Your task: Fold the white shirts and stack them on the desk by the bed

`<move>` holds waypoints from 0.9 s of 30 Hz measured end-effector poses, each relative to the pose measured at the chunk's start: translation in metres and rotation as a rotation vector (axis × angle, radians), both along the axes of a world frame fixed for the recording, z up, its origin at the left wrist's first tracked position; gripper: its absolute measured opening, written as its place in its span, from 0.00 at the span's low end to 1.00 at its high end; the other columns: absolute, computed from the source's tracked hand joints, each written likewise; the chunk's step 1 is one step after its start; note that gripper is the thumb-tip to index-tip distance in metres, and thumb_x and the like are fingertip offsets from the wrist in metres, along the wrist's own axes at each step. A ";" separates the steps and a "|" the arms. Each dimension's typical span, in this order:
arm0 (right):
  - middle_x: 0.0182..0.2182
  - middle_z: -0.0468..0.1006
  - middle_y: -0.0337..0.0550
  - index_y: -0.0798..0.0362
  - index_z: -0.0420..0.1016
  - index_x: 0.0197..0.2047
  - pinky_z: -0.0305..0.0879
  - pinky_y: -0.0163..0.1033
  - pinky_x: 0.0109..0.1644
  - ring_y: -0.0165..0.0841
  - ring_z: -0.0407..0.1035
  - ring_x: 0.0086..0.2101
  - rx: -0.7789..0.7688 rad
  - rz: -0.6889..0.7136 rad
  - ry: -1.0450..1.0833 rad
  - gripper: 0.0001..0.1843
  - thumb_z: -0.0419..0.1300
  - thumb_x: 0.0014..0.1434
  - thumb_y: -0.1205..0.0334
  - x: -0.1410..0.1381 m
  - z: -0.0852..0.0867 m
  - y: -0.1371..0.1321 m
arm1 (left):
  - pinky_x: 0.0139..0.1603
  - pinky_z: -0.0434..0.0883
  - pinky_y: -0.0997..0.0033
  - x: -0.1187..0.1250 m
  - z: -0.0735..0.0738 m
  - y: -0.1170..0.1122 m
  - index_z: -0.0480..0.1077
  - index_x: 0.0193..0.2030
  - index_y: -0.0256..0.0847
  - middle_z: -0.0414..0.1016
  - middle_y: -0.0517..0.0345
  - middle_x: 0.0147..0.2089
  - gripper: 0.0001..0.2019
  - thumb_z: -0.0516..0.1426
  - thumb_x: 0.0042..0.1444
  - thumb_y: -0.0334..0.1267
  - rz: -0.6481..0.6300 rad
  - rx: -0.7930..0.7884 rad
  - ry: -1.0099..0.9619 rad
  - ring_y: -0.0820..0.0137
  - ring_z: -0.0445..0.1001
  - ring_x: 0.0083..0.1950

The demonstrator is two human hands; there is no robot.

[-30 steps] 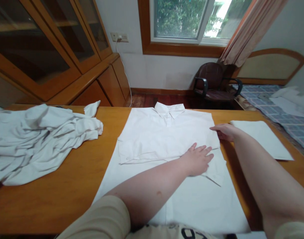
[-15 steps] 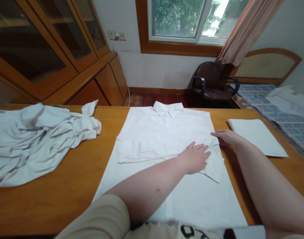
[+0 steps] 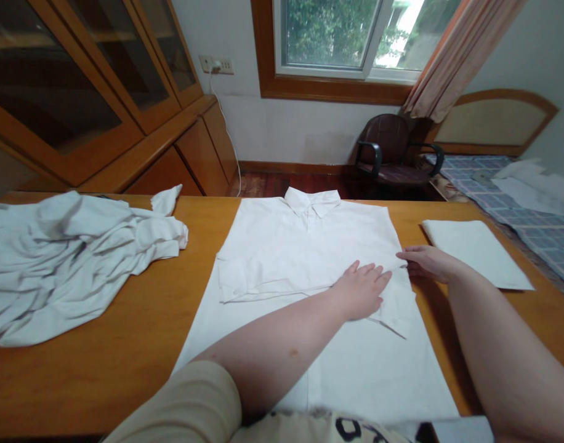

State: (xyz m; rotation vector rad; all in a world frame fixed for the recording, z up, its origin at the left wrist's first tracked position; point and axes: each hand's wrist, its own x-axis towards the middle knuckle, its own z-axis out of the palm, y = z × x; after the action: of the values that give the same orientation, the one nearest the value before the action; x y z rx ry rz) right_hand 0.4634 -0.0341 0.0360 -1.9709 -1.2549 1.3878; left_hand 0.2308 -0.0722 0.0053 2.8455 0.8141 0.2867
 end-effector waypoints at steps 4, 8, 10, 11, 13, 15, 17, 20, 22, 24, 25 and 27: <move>0.31 0.79 0.44 0.51 0.71 0.30 0.71 0.38 0.37 0.38 0.73 0.34 -0.023 0.117 0.007 0.19 0.72 0.37 0.53 0.000 0.008 -0.006 | 0.67 0.50 0.52 0.000 0.000 0.001 0.54 0.66 0.35 0.56 0.48 0.69 0.27 0.46 0.63 0.43 0.021 0.010 0.003 0.61 0.52 0.69; 0.31 0.79 0.42 0.50 0.73 0.34 0.67 0.38 0.34 0.38 0.72 0.32 0.122 0.230 -0.343 0.16 0.69 0.40 0.59 -0.008 0.007 -0.017 | 0.66 0.52 0.50 0.000 0.003 0.002 0.53 0.67 0.40 0.55 0.47 0.69 0.25 0.46 0.62 0.39 0.038 -0.002 -0.009 0.59 0.53 0.68; 0.30 0.79 0.43 0.51 0.73 0.35 0.64 0.37 0.32 0.36 0.71 0.30 0.185 0.255 -0.558 0.10 0.63 0.47 0.60 -0.015 0.004 -0.023 | 0.65 0.51 0.48 -0.001 0.005 0.002 0.56 0.66 0.44 0.53 0.47 0.70 0.24 0.47 0.62 0.38 0.006 -0.012 0.000 0.58 0.53 0.69; 0.30 0.79 0.43 0.51 0.72 0.34 0.62 0.37 0.31 0.36 0.70 0.29 0.218 0.258 -0.655 0.07 0.61 0.49 0.60 -0.019 0.002 -0.026 | 0.66 0.51 0.48 0.000 0.005 0.002 0.58 0.65 0.45 0.53 0.48 0.70 0.23 0.47 0.62 0.37 -0.016 -0.015 0.010 0.58 0.52 0.69; 0.30 0.78 0.46 0.52 0.72 0.33 0.59 0.37 0.31 0.36 0.70 0.30 0.277 0.235 -0.828 0.06 0.55 0.54 0.61 -0.027 0.000 -0.031 | 0.67 0.50 0.49 0.000 0.005 0.002 0.60 0.63 0.42 0.52 0.48 0.70 0.22 0.47 0.63 0.38 -0.044 -0.009 0.027 0.58 0.51 0.70; 0.32 0.78 0.48 0.52 0.72 0.33 0.58 0.37 0.31 0.38 0.70 0.32 0.290 0.196 -0.956 0.09 0.52 0.57 0.60 -0.031 -0.001 -0.034 | 0.67 0.50 0.50 0.001 0.005 0.002 0.60 0.63 0.40 0.51 0.47 0.71 0.22 0.46 0.63 0.38 -0.042 -0.003 0.034 0.59 0.51 0.70; 0.33 0.78 0.50 0.51 0.72 0.34 0.58 0.37 0.31 0.39 0.71 0.33 0.265 0.165 -1.015 0.11 0.50 0.58 0.58 -0.033 -0.002 -0.036 | 0.66 0.51 0.50 0.001 0.004 0.001 0.56 0.66 0.41 0.50 0.47 0.71 0.24 0.46 0.63 0.39 -0.029 -0.004 0.031 0.59 0.51 0.69; 0.35 0.78 0.51 0.51 0.72 0.36 0.57 0.37 0.30 0.40 0.71 0.34 0.217 0.142 -1.031 0.12 0.49 0.59 0.57 -0.034 -0.005 -0.035 | 0.65 0.52 0.51 0.000 0.004 0.001 0.47 0.69 0.44 0.50 0.48 0.71 0.27 0.46 0.63 0.39 -0.024 -0.017 0.023 0.60 0.51 0.69; 0.35 0.78 0.54 0.52 0.71 0.36 0.56 0.38 0.30 0.41 0.72 0.34 0.199 0.150 -1.044 0.13 0.48 0.60 0.58 -0.035 -0.008 -0.033 | 0.65 0.53 0.54 0.000 0.003 0.000 0.45 0.70 0.42 0.50 0.48 0.71 0.29 0.46 0.63 0.40 -0.010 -0.017 0.014 0.60 0.52 0.69; 0.35 0.78 0.55 0.53 0.71 0.36 0.57 0.38 0.31 0.41 0.72 0.34 0.201 0.178 -1.050 0.12 0.47 0.59 0.61 -0.032 -0.010 -0.031 | 0.65 0.53 0.57 0.000 0.002 0.000 0.46 0.70 0.38 0.51 0.47 0.71 0.29 0.46 0.63 0.43 0.012 -0.010 0.015 0.61 0.52 0.69; 0.35 0.78 0.54 0.53 0.71 0.36 0.57 0.38 0.32 0.40 0.72 0.34 0.210 0.193 -1.035 0.10 0.48 0.58 0.63 -0.030 -0.010 -0.031 | 0.65 0.53 0.58 0.000 0.001 0.001 0.46 0.69 0.37 0.51 0.47 0.71 0.30 0.46 0.63 0.44 0.022 -0.006 0.019 0.61 0.52 0.69; 0.34 0.78 0.51 0.53 0.70 0.36 0.59 0.37 0.33 0.39 0.71 0.34 0.238 0.229 -0.928 0.07 0.52 0.55 0.65 -0.022 -0.010 -0.032 | 0.65 0.52 0.59 0.000 -0.001 0.001 0.47 0.69 0.37 0.52 0.47 0.70 0.30 0.46 0.63 0.45 0.035 0.001 0.031 0.61 0.52 0.69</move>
State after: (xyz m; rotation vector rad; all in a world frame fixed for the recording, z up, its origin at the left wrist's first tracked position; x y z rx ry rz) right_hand 0.4416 -0.0657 0.0260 -2.4145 -1.9554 0.2981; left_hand 0.2305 -0.0714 0.0043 2.8456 0.8710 0.2478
